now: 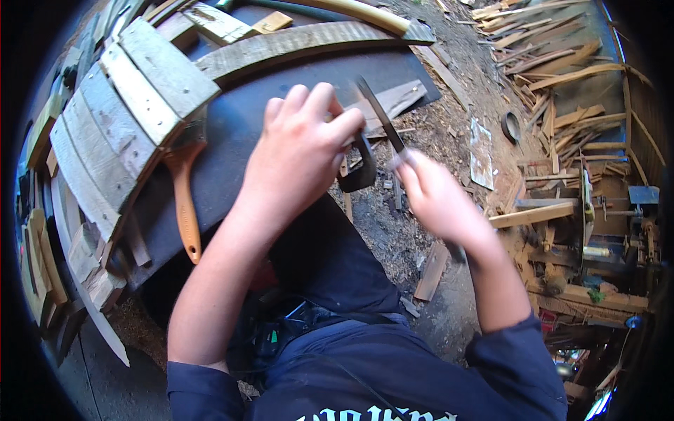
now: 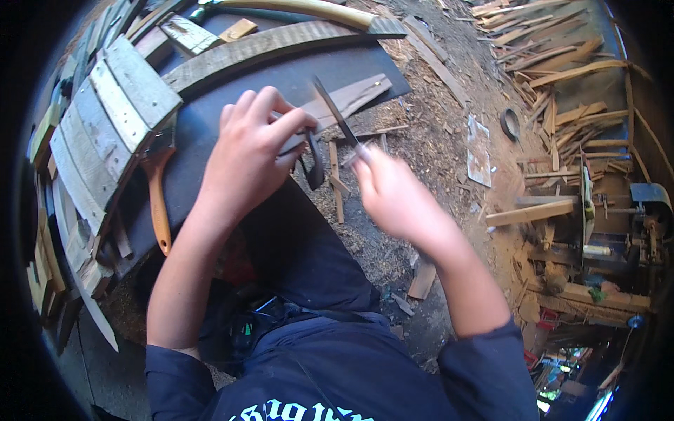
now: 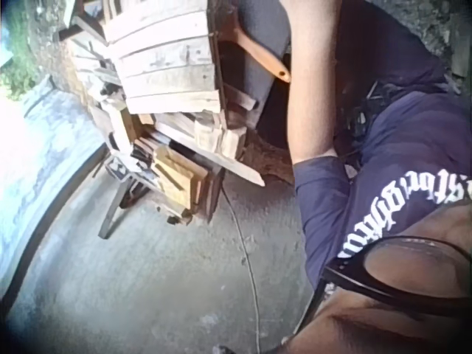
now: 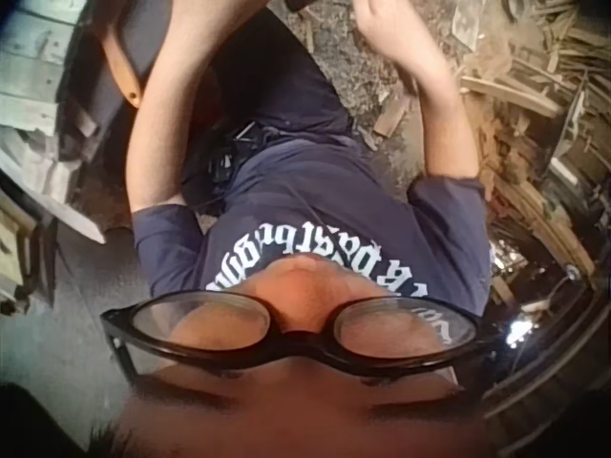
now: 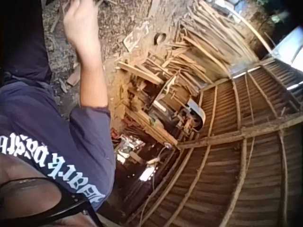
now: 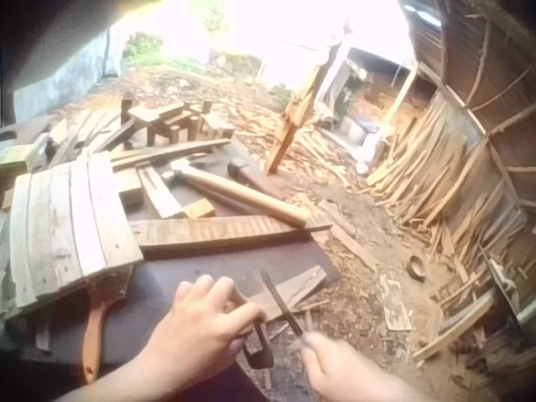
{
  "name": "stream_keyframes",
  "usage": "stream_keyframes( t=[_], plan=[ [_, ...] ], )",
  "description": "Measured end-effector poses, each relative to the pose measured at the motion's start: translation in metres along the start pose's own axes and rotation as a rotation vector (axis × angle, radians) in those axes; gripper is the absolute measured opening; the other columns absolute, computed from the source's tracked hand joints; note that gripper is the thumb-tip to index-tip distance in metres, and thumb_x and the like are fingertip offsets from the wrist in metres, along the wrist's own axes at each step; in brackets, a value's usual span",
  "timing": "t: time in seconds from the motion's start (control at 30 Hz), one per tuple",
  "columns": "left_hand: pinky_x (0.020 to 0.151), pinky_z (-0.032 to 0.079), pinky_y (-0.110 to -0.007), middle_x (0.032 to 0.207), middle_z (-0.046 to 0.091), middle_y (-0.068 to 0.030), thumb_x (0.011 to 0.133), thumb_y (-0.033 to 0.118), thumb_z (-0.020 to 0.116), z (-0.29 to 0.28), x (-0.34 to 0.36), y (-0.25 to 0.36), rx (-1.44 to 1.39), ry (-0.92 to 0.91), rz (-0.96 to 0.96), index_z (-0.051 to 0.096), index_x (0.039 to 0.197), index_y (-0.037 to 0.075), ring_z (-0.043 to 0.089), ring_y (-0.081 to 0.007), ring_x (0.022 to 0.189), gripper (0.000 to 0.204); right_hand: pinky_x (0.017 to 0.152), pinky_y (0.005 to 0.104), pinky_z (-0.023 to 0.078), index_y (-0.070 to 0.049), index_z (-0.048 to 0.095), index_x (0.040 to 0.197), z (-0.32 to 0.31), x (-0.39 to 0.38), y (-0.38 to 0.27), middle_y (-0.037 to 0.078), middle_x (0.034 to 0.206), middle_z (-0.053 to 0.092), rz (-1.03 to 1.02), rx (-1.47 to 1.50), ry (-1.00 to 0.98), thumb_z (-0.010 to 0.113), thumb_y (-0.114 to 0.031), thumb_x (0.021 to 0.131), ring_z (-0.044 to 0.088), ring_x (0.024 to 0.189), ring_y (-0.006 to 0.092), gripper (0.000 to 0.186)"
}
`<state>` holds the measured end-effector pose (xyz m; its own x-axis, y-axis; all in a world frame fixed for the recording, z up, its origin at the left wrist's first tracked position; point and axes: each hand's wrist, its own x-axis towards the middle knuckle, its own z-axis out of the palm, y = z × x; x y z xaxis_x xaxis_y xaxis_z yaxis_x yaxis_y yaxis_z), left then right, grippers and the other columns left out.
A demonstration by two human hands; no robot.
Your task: The person is sharpening a tool using a small rectangular sharpening stone.
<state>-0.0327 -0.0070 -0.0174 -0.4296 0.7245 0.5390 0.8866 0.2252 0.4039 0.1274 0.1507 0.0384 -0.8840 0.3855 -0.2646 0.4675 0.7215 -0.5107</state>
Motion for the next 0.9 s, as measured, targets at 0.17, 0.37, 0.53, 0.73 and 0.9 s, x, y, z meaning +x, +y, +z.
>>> stream_keyframes(
  t=[0.17,0.37,0.53,0.73,0.9],
  plan=[
    [0.084,0.043,-0.039,0.099,0.058,-0.0001,0.074,0.013,0.082,-0.003,-0.004,-0.003,-0.001,0.021,-0.007,0.071,0.103,0.019,0.059,-0.0206,0.096,0.032,0.08,0.0508,0.053,0.003,0.06,0.11,0.009,-0.005,-0.002,0.03,0.095,0.069,-0.005,0.009,0.033,0.044,-0.015,0.106,0.067,0.096,0.0494,0.024],
    [0.083,0.043,-0.038,0.099,0.058,-0.0003,0.074,0.012,0.081,-0.001,0.001,0.002,-0.004,0.022,-0.005,0.072,0.102,0.02,0.059,-0.0213,0.096,0.031,0.08,0.0509,0.055,0.003,0.06,0.111,0.003,0.015,0.008,0.03,0.095,0.069,-0.135,0.031,0.045,0.043,-0.018,0.107,0.068,0.096,0.0498,0.027],
    [0.085,0.044,-0.039,0.1,0.059,-0.0006,0.072,0.011,0.083,-0.001,-0.003,-0.001,0.004,0.056,-0.013,0.072,0.103,0.02,0.059,-0.0217,0.097,0.034,0.079,0.0542,0.054,0.003,0.059,0.109,0.004,-0.02,-0.002,0.032,0.093,0.068,0.041,0.012,-0.002,0.043,-0.018,0.107,0.067,0.096,0.0514,0.026],
    [0.084,0.044,-0.039,0.1,0.059,-0.0007,0.071,0.009,0.083,-0.001,-0.003,-0.001,-0.002,0.037,-0.003,0.073,0.104,0.02,0.059,-0.0213,0.097,0.036,0.078,0.0546,0.053,0.003,0.059,0.105,0.016,0.03,-0.009,0.033,0.091,0.067,-0.04,0.019,0.102,0.044,-0.017,0.106,0.065,0.094,0.0531,0.025],
    [0.084,0.044,-0.039,0.099,0.059,-0.0006,0.071,0.009,0.083,-0.001,-0.001,-0.001,-0.004,0.013,-0.028,0.073,0.104,0.019,0.059,-0.021,0.094,0.036,0.074,0.0536,0.053,0.002,0.058,0.106,0.015,-0.026,0.005,0.031,0.088,0.068,0.136,0.073,0.026,0.046,-0.015,0.106,0.067,0.091,0.0515,0.021]
  ],
)
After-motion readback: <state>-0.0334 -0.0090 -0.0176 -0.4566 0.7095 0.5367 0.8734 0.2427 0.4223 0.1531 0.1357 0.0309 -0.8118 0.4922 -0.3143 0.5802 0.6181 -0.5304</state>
